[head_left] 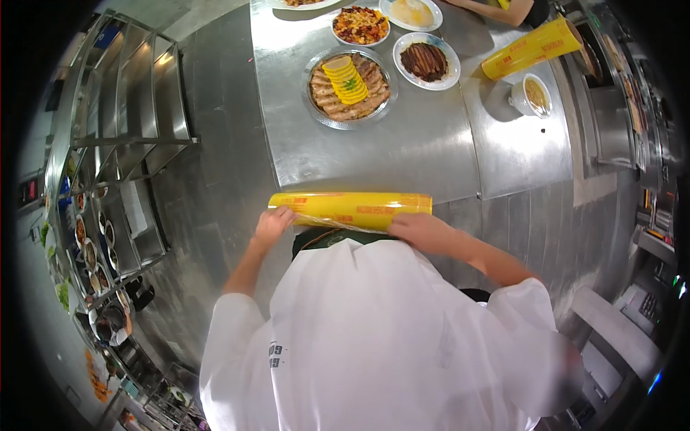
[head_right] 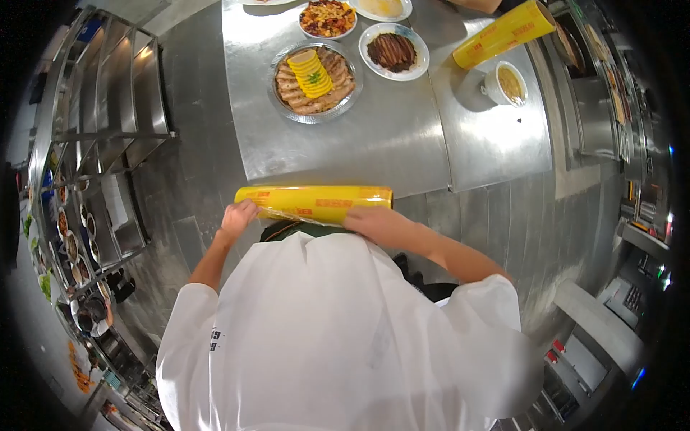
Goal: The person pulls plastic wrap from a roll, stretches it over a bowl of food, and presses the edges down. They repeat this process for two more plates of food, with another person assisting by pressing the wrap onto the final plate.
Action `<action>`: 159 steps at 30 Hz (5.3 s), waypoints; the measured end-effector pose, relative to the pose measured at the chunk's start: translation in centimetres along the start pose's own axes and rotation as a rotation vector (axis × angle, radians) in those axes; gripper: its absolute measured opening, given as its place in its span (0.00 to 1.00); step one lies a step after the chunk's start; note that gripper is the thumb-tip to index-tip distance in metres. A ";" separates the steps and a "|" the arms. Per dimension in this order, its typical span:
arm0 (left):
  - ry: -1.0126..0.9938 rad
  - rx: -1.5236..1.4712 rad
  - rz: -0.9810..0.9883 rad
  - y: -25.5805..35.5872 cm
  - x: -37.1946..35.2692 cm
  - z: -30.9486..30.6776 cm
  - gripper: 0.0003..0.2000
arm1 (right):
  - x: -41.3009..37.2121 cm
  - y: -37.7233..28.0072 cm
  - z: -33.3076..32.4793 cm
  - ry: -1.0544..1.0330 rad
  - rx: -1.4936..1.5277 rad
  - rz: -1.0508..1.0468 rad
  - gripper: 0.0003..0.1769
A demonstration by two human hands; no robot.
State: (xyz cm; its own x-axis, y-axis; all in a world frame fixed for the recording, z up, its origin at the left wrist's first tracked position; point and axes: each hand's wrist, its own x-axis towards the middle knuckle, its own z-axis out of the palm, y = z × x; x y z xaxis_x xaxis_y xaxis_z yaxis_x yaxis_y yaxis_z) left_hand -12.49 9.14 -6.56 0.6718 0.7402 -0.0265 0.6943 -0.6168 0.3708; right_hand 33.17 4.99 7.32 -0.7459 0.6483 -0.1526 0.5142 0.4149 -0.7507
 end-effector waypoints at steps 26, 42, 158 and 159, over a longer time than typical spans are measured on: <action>0.183 0.271 -0.008 -2.7 2.8 0.4 0.11 | 8.1 24.1 5.0 -0.289 0.794 0.366 0.12; 0.122 0.149 -0.137 -3.2 3.4 0.2 0.13 | 2.7 20.3 4.6 -0.190 0.657 0.122 0.11; -0.415 -1.337 -0.782 -17.0 27.2 4.0 0.14 | 17.7 28.6 1.4 0.640 0.705 0.410 0.06; -0.435 -1.387 -0.765 -17.4 26.9 4.1 0.15 | 17.6 28.4 1.2 0.639 0.705 0.415 0.06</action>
State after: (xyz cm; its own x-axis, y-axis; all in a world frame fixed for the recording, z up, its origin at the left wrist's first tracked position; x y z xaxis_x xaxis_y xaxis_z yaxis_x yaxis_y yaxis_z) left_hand -5.47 38.65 -17.50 0.4860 0.4677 -0.7383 0.2924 0.7091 0.6416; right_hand 34.15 27.37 -17.47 -0.0972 0.9579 -0.2700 0.1616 -0.2525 -0.9540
